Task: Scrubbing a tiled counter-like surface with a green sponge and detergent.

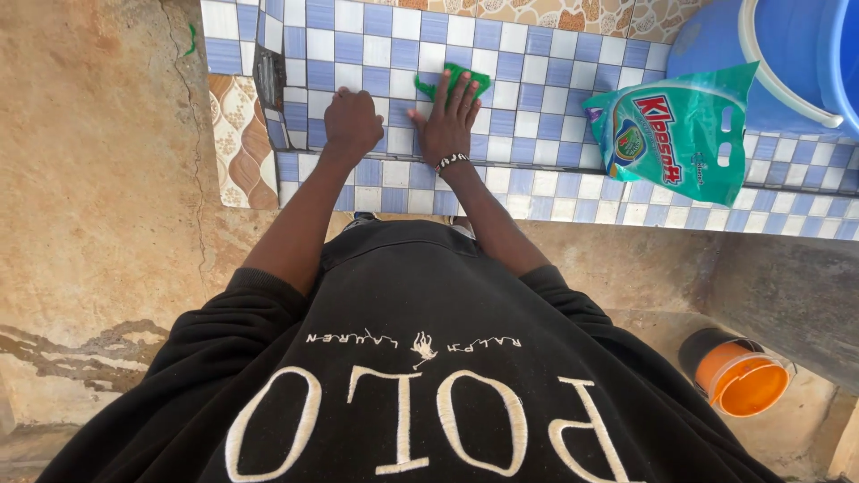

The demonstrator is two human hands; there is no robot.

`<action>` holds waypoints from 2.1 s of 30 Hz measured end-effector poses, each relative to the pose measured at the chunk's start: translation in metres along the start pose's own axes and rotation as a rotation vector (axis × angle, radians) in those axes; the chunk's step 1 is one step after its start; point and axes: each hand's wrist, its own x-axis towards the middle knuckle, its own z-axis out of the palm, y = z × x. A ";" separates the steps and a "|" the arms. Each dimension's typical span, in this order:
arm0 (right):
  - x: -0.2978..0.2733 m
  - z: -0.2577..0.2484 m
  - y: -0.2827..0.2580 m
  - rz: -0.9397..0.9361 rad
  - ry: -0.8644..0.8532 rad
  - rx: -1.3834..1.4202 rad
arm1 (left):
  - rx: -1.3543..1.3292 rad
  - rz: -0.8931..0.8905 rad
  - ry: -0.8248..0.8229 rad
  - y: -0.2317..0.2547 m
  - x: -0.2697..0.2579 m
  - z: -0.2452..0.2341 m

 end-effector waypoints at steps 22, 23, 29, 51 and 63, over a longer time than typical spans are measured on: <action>-0.012 -0.037 0.010 -0.155 -0.066 0.335 | 0.391 0.362 -0.064 -0.019 0.007 0.014; -0.010 -0.026 0.020 -0.101 0.035 0.279 | 0.432 0.344 -0.055 -0.021 0.003 0.018; -0.008 -0.019 -0.008 -0.384 -0.336 -0.147 | 0.280 0.093 -0.099 0.013 -0.009 -0.008; 0.012 -0.030 0.028 0.289 -0.193 -0.162 | 0.090 0.031 -0.314 -0.016 -0.011 0.002; 0.009 -0.005 0.024 0.350 -0.007 -0.109 | 0.255 0.127 -0.394 -0.027 0.002 -0.006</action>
